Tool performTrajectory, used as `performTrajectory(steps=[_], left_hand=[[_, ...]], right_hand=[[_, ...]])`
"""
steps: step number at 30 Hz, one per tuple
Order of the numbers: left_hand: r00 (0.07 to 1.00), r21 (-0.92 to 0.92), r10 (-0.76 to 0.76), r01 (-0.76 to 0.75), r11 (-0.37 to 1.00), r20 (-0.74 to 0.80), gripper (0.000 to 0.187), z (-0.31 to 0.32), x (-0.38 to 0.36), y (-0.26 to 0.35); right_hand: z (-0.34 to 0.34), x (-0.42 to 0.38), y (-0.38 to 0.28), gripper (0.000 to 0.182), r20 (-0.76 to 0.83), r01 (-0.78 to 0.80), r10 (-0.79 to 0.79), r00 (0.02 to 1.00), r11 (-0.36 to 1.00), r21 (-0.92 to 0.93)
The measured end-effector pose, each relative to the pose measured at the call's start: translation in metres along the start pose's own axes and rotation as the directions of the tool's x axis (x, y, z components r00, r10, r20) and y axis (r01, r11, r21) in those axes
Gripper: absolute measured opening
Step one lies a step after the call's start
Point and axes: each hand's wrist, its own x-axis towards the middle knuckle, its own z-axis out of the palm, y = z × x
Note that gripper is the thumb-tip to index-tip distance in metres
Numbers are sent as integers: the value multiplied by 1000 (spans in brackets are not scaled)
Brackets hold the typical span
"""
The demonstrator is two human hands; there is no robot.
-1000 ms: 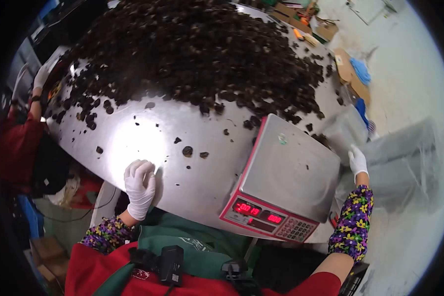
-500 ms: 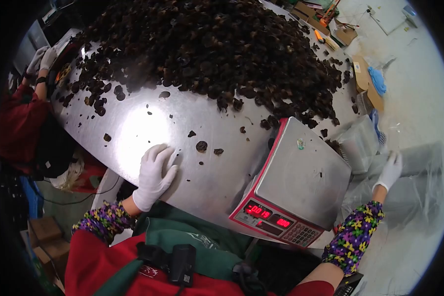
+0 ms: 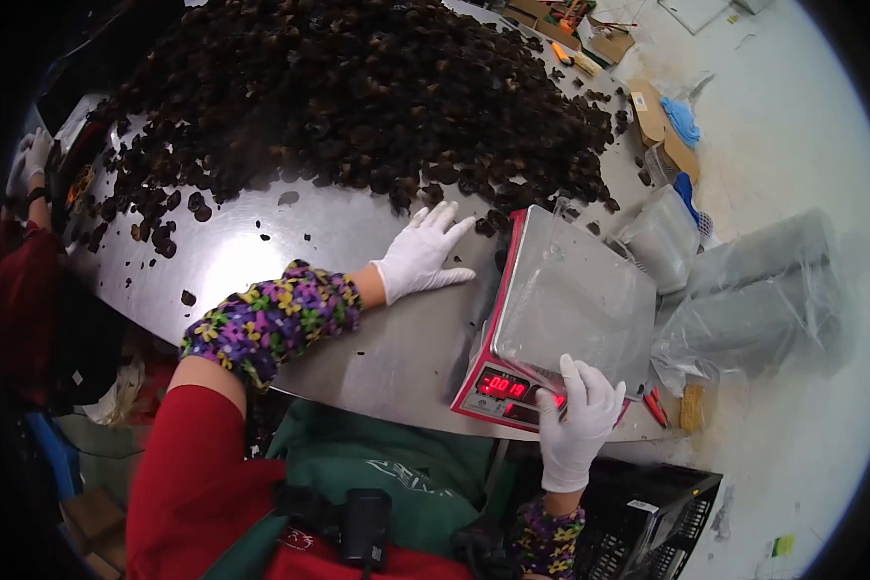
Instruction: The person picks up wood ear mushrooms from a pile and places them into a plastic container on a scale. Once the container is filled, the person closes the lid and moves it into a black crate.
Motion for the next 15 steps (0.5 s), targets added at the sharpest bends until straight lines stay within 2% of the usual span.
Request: performTrajectory(steps=[1,2,3,4,5,6,8,11,12,14,15], left_hand=[[1000,-7,6,-6,1000,-4,84,2,4,-2],[991,-65,111,-107,992,73,80,4,6,-3],[966,-125,214,-196,972,144,76,5,6,-4],[942,-152,312,-293,944,125,71,-1,-7,1],[911,-184,384,-357,916,148,70,-7,-23,4],[875,-215,454,-416,883,171,69,-15,-40,5],[846,-292,474,-402,868,243,67,-42,-74,8],[854,-294,454,-379,877,253,65,-78,-129,7],[857,-304,433,-349,886,279,64,-87,-145,5],[872,-281,399,-323,904,282,62,-99,-179,-2],[888,-261,371,-303,917,273,60,-103,-190,-1]], right_hand=[[-4,-2,-10,40,-12,-10,9,1000,997,-80],[-7,-8,-14,40,-11,-8,7,1000,996,-90],[-10,-17,-17,42,-61,20,-21,998,1000,-6],[-12,-22,-21,45,-110,55,-47,993,995,78],[-12,-23,-28,39,-131,103,-71,989,960,259],[-13,-25,-36,41,-99,123,-93,991,924,363],[-20,-13,-60,41,-5,177,-200,980,854,490],[-37,24,-94,35,203,283,-398,895,857,431],[-46,33,-104,35,203,279,-398,895,853,442],[-66,45,-122,34,151,421,-554,819,758,499],[-77,48,-130,33,119,445,-583,804,722,530]])
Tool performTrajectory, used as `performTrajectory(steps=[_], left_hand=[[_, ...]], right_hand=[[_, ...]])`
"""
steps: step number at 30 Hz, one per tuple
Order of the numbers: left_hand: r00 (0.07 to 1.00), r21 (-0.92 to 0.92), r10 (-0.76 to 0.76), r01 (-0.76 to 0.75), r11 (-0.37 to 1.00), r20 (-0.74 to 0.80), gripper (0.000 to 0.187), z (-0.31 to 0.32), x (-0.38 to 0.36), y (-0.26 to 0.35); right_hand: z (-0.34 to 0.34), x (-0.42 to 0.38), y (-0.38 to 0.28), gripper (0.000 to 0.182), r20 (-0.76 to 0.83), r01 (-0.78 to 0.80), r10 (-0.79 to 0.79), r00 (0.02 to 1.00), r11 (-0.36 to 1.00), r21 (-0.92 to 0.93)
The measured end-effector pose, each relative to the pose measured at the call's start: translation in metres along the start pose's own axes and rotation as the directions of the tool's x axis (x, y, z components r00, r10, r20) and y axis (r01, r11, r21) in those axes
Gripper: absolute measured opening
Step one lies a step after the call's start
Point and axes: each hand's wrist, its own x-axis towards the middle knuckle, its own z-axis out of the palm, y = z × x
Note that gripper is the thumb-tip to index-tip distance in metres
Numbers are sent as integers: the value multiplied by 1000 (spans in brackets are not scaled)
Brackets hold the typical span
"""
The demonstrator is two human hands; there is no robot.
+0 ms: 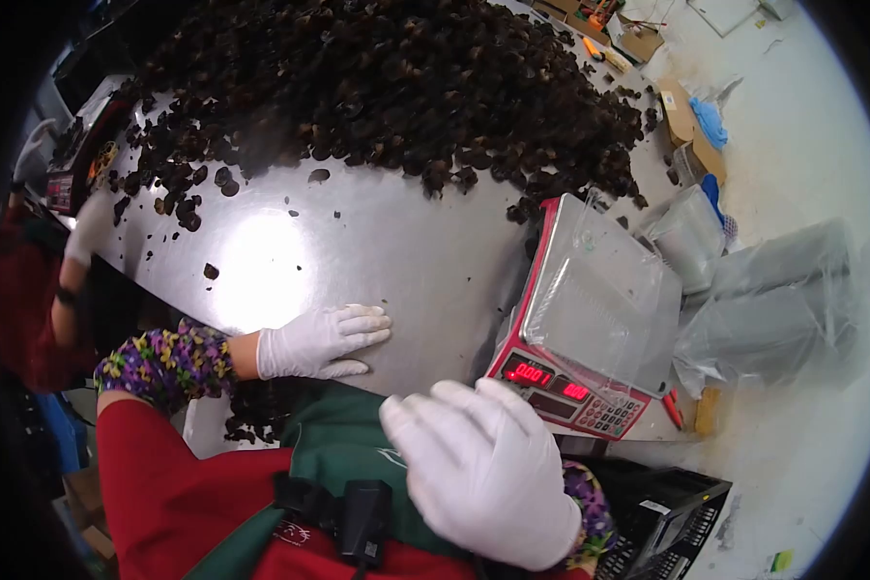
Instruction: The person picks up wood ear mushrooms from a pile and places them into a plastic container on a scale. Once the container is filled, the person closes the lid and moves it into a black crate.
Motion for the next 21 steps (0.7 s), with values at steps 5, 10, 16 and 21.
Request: performTrajectory(steps=[5,10,16,21], left_hand=[[985,-38,-160,157,987,-71,54,-18,-1,16],[929,19,-176,193,981,-327,48,-29,89,-22],[935,143,-160,213,966,-316,49,10,233,-82],[971,113,-134,159,981,-199,25,21,233,-82]], right_hand=[[-41,6,-27,61,317,-8,-21,948,996,90],[-44,-16,-31,48,211,-14,11,977,1000,12],[-10,-27,24,32,182,20,-115,977,891,454],[135,-56,61,35,-111,-154,264,958,802,577]])
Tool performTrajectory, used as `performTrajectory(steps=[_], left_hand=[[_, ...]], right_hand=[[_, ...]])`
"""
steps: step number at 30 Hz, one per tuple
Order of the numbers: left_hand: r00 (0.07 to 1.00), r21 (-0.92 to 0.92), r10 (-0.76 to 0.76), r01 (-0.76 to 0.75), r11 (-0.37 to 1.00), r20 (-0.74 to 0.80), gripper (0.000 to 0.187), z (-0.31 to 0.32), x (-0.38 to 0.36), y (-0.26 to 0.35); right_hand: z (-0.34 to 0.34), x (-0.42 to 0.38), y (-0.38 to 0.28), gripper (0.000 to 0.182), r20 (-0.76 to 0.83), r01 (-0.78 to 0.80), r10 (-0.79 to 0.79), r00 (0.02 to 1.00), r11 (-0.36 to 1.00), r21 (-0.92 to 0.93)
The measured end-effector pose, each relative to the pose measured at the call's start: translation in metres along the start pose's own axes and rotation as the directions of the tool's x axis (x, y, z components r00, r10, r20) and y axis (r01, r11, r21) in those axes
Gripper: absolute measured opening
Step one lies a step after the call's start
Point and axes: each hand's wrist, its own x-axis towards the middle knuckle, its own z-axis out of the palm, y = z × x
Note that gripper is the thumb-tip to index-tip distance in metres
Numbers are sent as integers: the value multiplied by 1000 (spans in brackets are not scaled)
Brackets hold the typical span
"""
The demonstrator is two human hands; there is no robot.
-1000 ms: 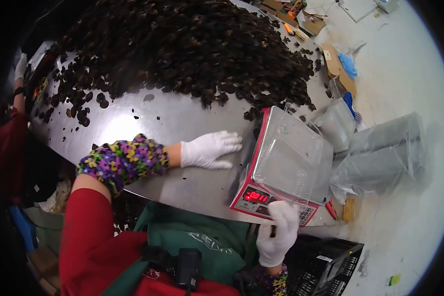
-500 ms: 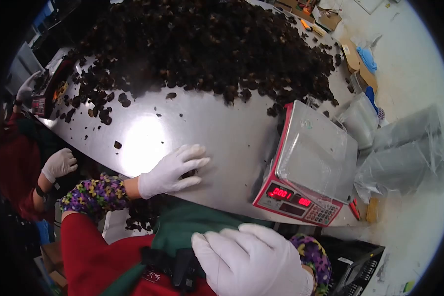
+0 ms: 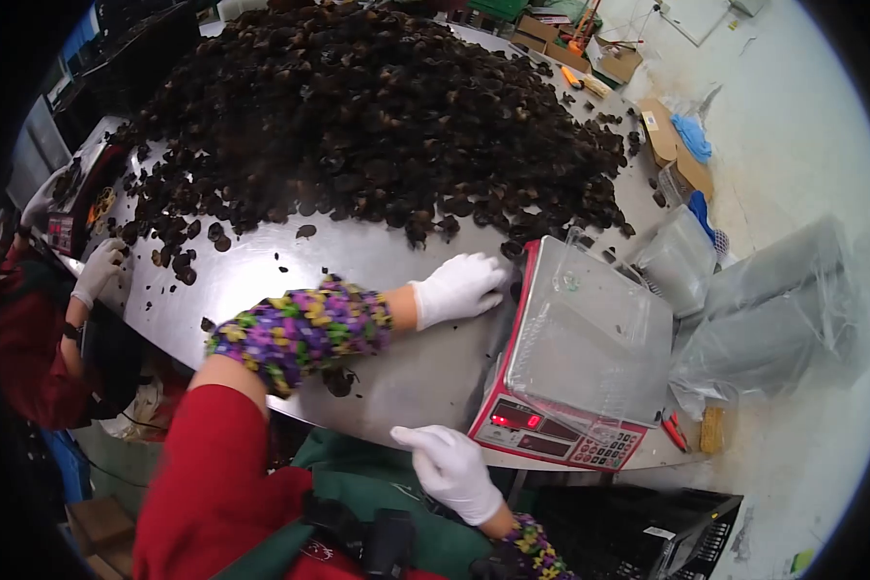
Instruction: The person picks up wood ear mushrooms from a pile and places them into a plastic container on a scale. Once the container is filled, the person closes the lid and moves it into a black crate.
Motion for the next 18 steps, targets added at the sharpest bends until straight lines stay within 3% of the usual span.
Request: performTrajectory(steps=[2,3,4,6,8,10,13,15,16,18], left_hand=[[996,-162,35,-21,986,84,20,-23,-38,19],[998,-252,20,-5,968,55,20,-28,-57,24],[995,-249,-12,36,968,100,21,-36,-70,23],[998,-85,35,-40,996,-60,32,-43,-80,10],[993,112,-59,71,991,-106,45,-46,-81,-10],[968,194,-231,247,950,-102,57,-47,-82,-24],[960,333,-225,270,903,-167,60,-48,-85,-32],[990,244,-139,129,961,20,61,-52,-93,-21],[1000,198,-21,18,980,12,53,-52,-101,-9],[976,-169,4,34,985,220,48,-57,-110,10]], right_hand=[[19,-8,16,36,29,51,-50,998,998,-40],[26,-10,24,36,54,59,-58,997,998,-11],[29,-6,29,36,48,57,-57,997,998,-3],[33,8,37,39,21,173,-172,985,968,-182],[44,13,44,42,40,126,-120,992,965,-229],[54,19,51,45,-4,48,-54,999,906,-420],[58,17,55,46,-22,-18,9,1000,883,-468],[58,17,56,46,-50,-56,37,998,877,-477],[58,16,57,46,-62,-49,24,998,900,-434],[55,15,59,46,-77,-47,18,997,918,-395]])
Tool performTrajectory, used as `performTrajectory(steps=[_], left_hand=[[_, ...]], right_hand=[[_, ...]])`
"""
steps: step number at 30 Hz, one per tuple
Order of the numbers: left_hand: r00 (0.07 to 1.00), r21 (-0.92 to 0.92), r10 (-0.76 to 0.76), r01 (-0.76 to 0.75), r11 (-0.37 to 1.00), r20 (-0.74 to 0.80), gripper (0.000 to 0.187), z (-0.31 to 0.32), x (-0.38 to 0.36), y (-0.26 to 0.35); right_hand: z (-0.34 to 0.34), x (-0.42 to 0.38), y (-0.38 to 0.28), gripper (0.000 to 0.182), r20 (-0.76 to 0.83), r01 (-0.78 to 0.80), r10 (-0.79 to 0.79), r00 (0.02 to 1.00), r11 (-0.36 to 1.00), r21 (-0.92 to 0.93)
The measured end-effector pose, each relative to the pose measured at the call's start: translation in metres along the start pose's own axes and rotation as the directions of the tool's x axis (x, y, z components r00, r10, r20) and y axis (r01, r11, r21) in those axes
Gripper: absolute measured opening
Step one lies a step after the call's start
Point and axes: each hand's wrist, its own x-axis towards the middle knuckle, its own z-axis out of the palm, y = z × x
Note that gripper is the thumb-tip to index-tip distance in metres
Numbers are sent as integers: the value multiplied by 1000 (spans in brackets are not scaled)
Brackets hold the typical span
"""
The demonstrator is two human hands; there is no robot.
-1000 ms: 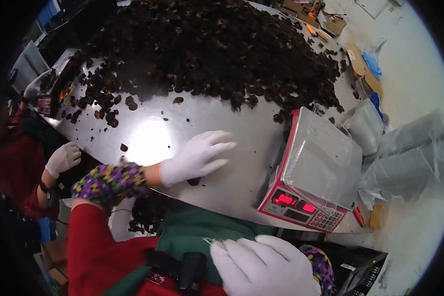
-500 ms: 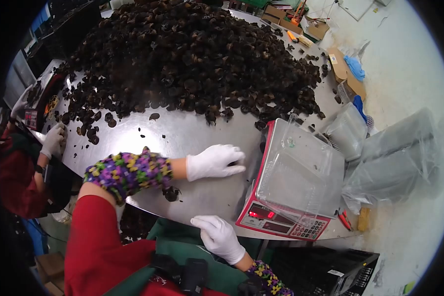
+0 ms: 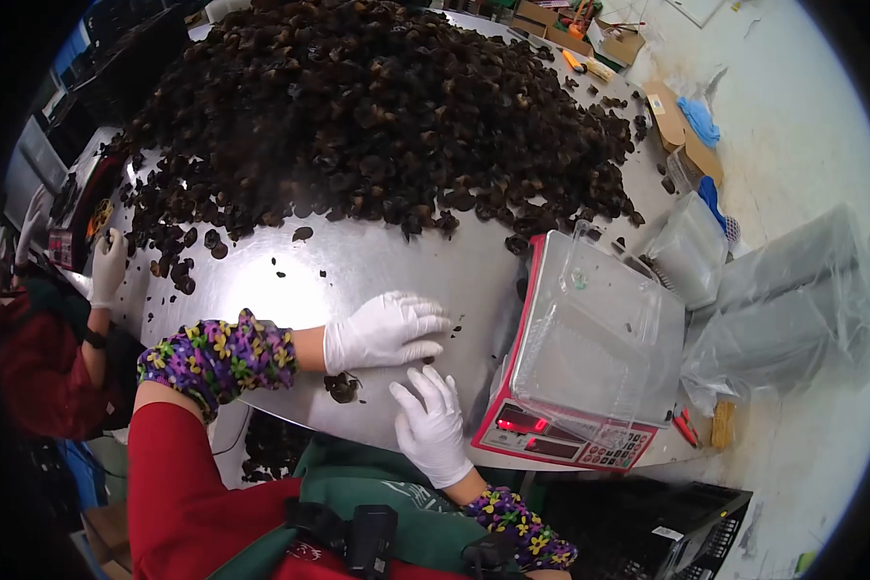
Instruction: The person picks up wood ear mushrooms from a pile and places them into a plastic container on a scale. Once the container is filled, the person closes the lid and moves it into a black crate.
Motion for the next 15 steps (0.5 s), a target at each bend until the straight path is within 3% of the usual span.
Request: performTrajectory(steps=[2,4,8,10,12,14,15], left_hand=[[999,-90,-28,30,995,26,48,-9,6,11],[953,29,-102,115,993,-286,52,-2,24,-8],[918,342,-49,196,919,-394,59,22,66,-53],[927,344,0,138,929,-374,61,17,63,-48],[980,-37,80,-88,995,-185,58,12,38,-38],[974,-177,218,-205,963,59,53,3,-2,-9],[964,-209,263,-251,945,34,51,8,-24,0]], right_hand=[[-1,-2,1,50,-54,-1,1,999,1000,3],[0,2,-2,56,-98,-65,61,993,997,-43],[3,6,-4,72,-139,-196,175,975,968,-158],[3,5,-3,79,-129,-191,169,977,963,-188],[1,5,-4,83,-169,-248,228,959,963,-107],[1,6,-3,84,-171,-256,237,956,962,-94],[3,6,-3,85,-180,-256,239,954,963,-79]])
